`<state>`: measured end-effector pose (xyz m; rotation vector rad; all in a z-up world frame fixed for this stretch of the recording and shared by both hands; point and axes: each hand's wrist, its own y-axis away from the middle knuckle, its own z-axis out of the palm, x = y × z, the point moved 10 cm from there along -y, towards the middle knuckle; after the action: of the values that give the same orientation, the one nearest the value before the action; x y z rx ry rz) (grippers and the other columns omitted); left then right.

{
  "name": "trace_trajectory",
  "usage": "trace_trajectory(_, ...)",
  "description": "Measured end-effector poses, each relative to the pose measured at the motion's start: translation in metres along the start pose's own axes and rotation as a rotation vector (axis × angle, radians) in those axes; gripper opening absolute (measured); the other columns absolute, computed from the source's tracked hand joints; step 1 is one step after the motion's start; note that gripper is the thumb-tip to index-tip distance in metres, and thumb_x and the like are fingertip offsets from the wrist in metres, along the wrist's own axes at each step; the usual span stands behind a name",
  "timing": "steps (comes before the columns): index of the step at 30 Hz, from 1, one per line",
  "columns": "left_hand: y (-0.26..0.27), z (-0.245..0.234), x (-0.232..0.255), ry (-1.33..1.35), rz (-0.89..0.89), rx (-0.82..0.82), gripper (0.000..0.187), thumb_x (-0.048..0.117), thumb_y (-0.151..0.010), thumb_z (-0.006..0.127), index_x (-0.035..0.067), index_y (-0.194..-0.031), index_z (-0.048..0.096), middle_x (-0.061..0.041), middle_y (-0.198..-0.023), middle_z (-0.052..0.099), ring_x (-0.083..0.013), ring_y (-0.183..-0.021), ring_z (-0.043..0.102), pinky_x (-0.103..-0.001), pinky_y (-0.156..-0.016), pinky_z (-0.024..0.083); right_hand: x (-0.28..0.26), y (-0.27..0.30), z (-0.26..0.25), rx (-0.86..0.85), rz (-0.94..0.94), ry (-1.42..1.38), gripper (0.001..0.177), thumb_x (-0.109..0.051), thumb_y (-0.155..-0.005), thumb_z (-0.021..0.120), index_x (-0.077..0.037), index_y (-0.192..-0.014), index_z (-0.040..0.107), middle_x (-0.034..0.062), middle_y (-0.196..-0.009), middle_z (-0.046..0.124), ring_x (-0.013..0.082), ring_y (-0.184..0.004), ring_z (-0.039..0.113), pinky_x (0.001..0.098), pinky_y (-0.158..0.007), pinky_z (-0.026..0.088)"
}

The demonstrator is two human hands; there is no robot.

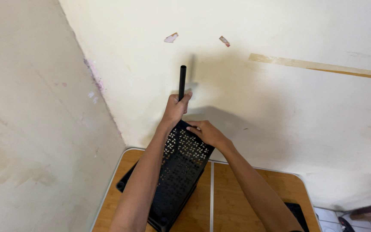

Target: The person assembles a black perforated metal shelving unit by inserting vertical poles into the corners of the shelves and stacking the shelves onto the poles. The person handles the shelves and poles by hand, aligning and securing them to form a three-tiered stand.

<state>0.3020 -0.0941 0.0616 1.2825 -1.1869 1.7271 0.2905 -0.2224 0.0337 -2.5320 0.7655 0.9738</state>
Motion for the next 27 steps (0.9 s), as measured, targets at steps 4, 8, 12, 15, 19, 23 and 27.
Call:
trace_trajectory(4, 0.022, -0.045, 0.022, -0.180, -0.007, 0.151, 0.055, 0.037, -0.101, 0.061, 0.011, -0.054, 0.045, 0.004, -0.049, 0.042, -0.0079, -0.046, 0.035, -0.031, -0.044, 0.030, -0.021, -0.020, 0.005, 0.039, 0.049, 0.184, 0.036, -0.039, -0.088, 0.074, -0.012, -0.112, 0.079, 0.0082, -0.104, 0.078, 0.0248, -0.094, 0.073, 0.0394, -0.084, 0.057)
trace_trajectory(8, 0.048, -0.088, 0.043, -0.314, -0.008, 0.322, 0.051, 0.040, -0.102, 0.059, 0.006, -0.065, 0.055, 0.003, -0.054, 0.044, -0.0082, -0.052, 0.038, -0.033, -0.048, 0.034, -0.051, -0.033, 0.014, 0.209, -0.114, 0.325, 0.046, -0.041, -0.077, 0.081, -0.012, -0.113, 0.075, 0.0101, -0.106, 0.075, 0.0306, -0.098, 0.073, 0.0422, -0.089, 0.057)
trace_trajectory(12, 0.073, -0.132, 0.061, -0.300, 0.007, 0.465, 0.046, 0.043, -0.103, 0.053, 0.004, -0.079, 0.058, 0.002, -0.059, 0.046, -0.0093, -0.056, 0.041, -0.033, -0.050, 0.036, -0.046, -0.044, 0.032, 0.242, -0.101, 0.295, 0.054, -0.031, -0.081, 0.085, -0.002, -0.120, 0.062, 0.0237, -0.129, 0.055, 0.0433, -0.113, 0.060, 0.0516, -0.092, 0.051)
trace_trajectory(15, 0.085, -0.155, 0.072, -0.317, 0.036, 0.523, 0.046, 0.046, -0.104, 0.051, 0.005, -0.084, 0.059, 0.001, -0.061, 0.047, -0.0093, -0.058, 0.041, -0.033, -0.052, 0.037, 0.003, -0.054, 0.054, 0.092, 0.237, -0.071, 0.045, -0.023, -0.088, 0.078, -0.002, -0.120, 0.054, 0.0217, -0.126, 0.055, 0.0370, -0.099, 0.067, 0.0518, -0.081, 0.057)
trace_trajectory(19, 0.090, -0.164, 0.079, -0.385, 0.046, 0.515, 0.051, 0.050, -0.104, 0.051, 0.003, -0.084, 0.057, 0.000, -0.060, 0.047, -0.0101, -0.057, 0.041, -0.034, -0.053, 0.039, -0.017, -0.082, 0.056, 0.138, -0.144, -0.022, 0.024, -0.015, -0.084, 0.083, 0.003, -0.096, 0.070, 0.0167, -0.096, 0.075, 0.0265, -0.092, 0.071, 0.0408, -0.088, 0.055)
trace_trajectory(23, 0.092, -0.173, 0.076, -0.410, -0.022, 0.538, 0.053, 0.051, -0.101, 0.054, 0.002, -0.080, 0.057, -0.001, -0.056, 0.045, -0.0113, -0.054, 0.040, -0.035, -0.051, 0.037, -0.008, -0.102, 0.063, 0.295, -0.068, -0.115, 0.025, -0.014, -0.079, 0.085, 0.000, -0.095, 0.073, 0.0137, -0.090, 0.076, 0.0243, -0.084, 0.072, 0.0388, -0.079, 0.057)
trace_trajectory(27, 0.102, -0.188, 0.078, -0.366, 0.019, 0.583, 0.053, 0.049, -0.101, 0.058, 0.003, -0.075, 0.057, 0.001, -0.057, 0.043, -0.0093, -0.056, 0.037, -0.034, -0.050, 0.034, -0.020, -0.107, 0.063, 0.342, -0.072, -0.101, 0.024, -0.015, -0.078, 0.086, -0.004, -0.098, 0.077, 0.0132, -0.094, 0.077, 0.0237, -0.088, 0.073, 0.0381, -0.082, 0.057)
